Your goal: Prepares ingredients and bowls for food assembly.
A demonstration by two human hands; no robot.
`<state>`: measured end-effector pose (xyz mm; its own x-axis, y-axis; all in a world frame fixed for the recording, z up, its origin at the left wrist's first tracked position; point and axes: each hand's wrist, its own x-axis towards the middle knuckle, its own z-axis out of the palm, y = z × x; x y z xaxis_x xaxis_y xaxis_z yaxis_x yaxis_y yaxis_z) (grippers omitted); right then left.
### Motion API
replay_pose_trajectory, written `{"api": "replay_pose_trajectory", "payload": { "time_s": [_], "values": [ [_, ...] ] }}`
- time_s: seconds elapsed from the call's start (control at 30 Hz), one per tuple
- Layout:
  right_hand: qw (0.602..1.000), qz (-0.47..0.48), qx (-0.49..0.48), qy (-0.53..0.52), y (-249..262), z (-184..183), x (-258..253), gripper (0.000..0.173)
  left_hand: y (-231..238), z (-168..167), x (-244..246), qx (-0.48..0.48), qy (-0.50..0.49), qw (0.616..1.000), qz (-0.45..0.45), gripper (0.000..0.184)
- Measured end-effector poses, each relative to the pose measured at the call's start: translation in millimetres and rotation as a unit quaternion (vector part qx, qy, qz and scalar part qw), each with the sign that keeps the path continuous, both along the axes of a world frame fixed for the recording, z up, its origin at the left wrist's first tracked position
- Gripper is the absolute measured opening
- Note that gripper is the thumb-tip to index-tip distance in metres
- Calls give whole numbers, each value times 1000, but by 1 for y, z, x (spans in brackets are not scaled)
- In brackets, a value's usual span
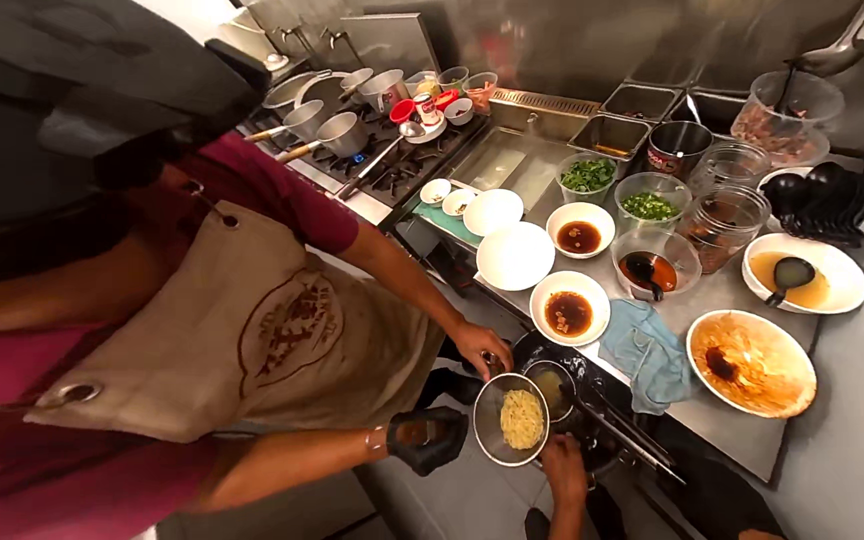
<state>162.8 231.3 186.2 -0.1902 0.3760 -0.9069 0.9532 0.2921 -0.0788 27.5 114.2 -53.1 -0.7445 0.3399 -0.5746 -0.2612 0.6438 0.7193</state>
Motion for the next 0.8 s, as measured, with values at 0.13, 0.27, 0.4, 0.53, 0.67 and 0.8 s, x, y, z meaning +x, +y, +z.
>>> {"api": "replay_pose_trajectory", "payload": {
  "time_s": [0.13, 0.27, 0.4, 0.53, 0.67, 0.8],
  "values": [
    [998, 20, 17, 59, 16, -12, -20, 51, 11, 2, -27, -10, 14, 999, 28, 33],
    [984, 79, 121, 107, 2, -95, -17, 53, 30, -9, -47, -79, 41, 995, 49, 49],
    [988, 137, 39, 62, 2, -75, -51, 51, 43, -31, -47, -26, 60, 995, 79, 47],
    [985, 123, 89, 78, 12, -174, -61, 53, 47, -38, -49, 2, 50, 989, 136, 48],
    [985, 142, 86, 51, 9, -177, -64, 48, 65, -45, -59, 73, 52, 977, 192, 62],
    [977, 181, 117, 8, 10, -175, -67, 51, 82, -68, -71, 151, 102, 961, 209, 67]
  ]
}}
